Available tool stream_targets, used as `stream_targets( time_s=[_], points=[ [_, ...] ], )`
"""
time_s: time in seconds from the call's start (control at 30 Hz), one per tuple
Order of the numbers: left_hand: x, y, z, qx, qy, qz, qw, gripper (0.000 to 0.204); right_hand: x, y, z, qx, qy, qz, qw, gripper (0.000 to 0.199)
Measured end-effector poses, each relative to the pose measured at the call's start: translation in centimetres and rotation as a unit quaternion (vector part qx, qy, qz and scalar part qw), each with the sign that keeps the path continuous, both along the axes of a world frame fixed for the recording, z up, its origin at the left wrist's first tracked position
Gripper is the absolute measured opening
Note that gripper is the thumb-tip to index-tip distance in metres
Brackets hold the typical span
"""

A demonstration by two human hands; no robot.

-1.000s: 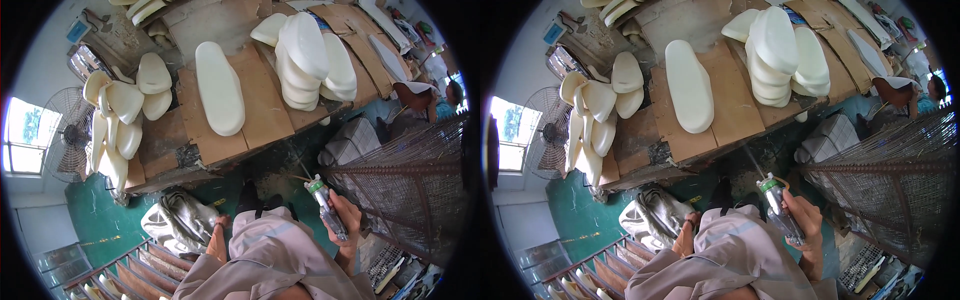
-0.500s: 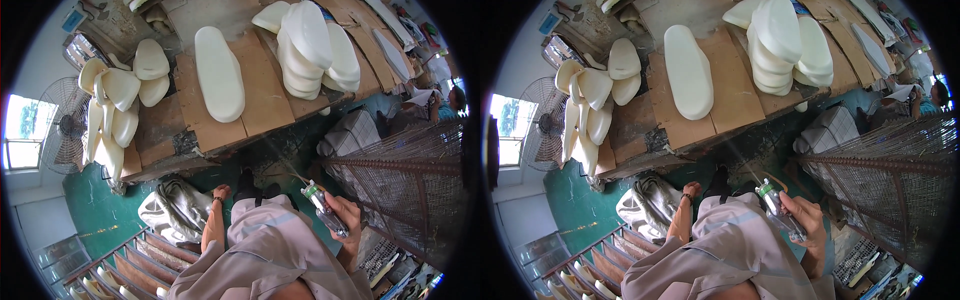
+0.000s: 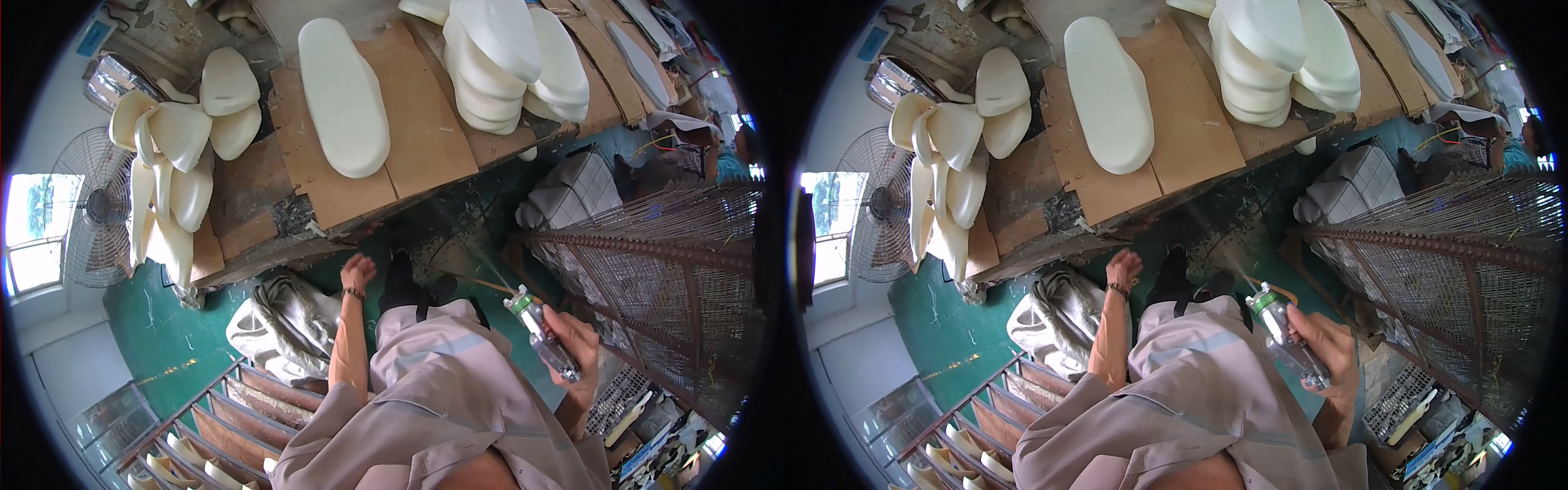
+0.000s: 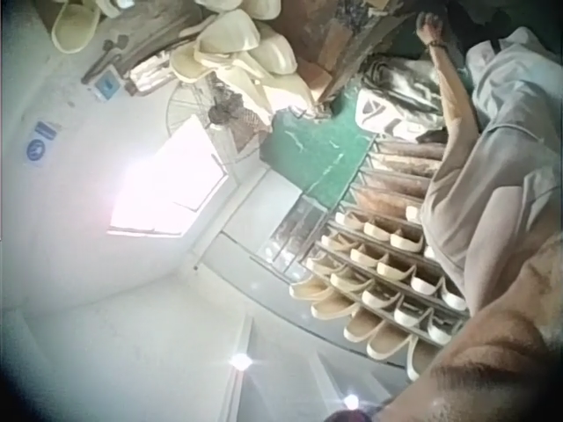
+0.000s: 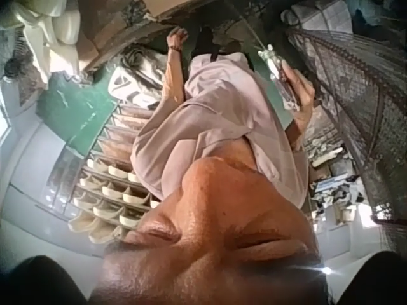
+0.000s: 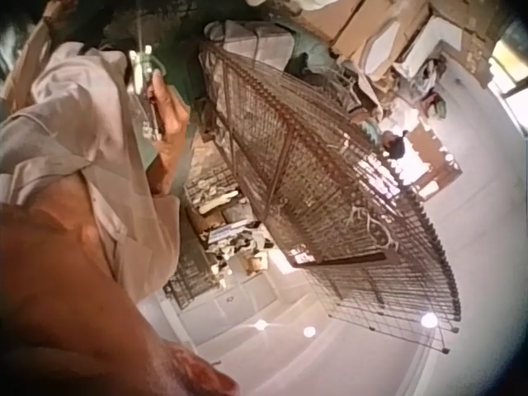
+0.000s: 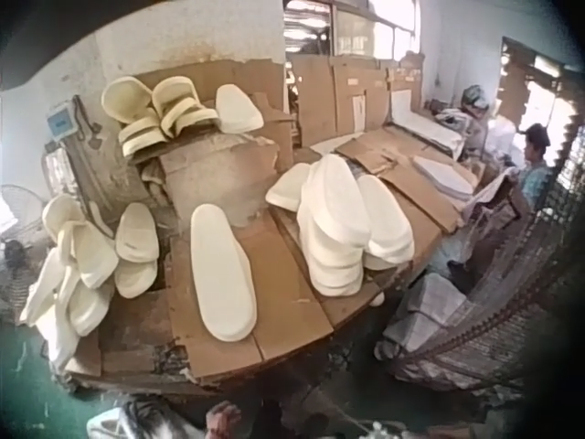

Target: Picking up foam components from a large storage bag and placing them on a workbench to apply a substance with a spray gun tool.

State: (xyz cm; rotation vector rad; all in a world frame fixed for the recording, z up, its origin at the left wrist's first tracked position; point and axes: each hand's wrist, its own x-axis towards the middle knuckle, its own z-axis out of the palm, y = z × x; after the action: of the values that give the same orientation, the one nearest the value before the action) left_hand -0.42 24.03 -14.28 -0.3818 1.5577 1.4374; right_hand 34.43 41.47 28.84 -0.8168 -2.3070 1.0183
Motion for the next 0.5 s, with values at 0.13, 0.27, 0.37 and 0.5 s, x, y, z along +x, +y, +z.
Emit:
stream_targets(
  time_s=[0.13, 0.27, 0.37, 0.5],
  points=[
    [-3.5, 7.4, 3.5, 0.094, 0.032, 0.042, 0.994, 0.045, 0.6, 0.2, 0.6, -0.05, -0.012, 0.069, 0.996, 0.052],
    [-7.4, 13.2, 4.5, 0.161, 0.067, 0.089, 0.981, 0.05, 1.1, 0.2, 0.2, -0.018, -0.04, 0.005, 0.999, 0.051],
    [-8.8, 17.1, 4.9, 0.147, 0.061, 0.137, 0.978, 0.049, -0.3, 1.0, 1.2, -0.021, -0.042, -0.026, 0.999, 0.05],
    [-10.0, 19.1, 4.5, 0.204, 0.032, 0.121, 0.971, 0.041, -2.0, 2.1, 1.6, 0.022, -0.027, -0.056, 0.998, 0.05]
  ],
)
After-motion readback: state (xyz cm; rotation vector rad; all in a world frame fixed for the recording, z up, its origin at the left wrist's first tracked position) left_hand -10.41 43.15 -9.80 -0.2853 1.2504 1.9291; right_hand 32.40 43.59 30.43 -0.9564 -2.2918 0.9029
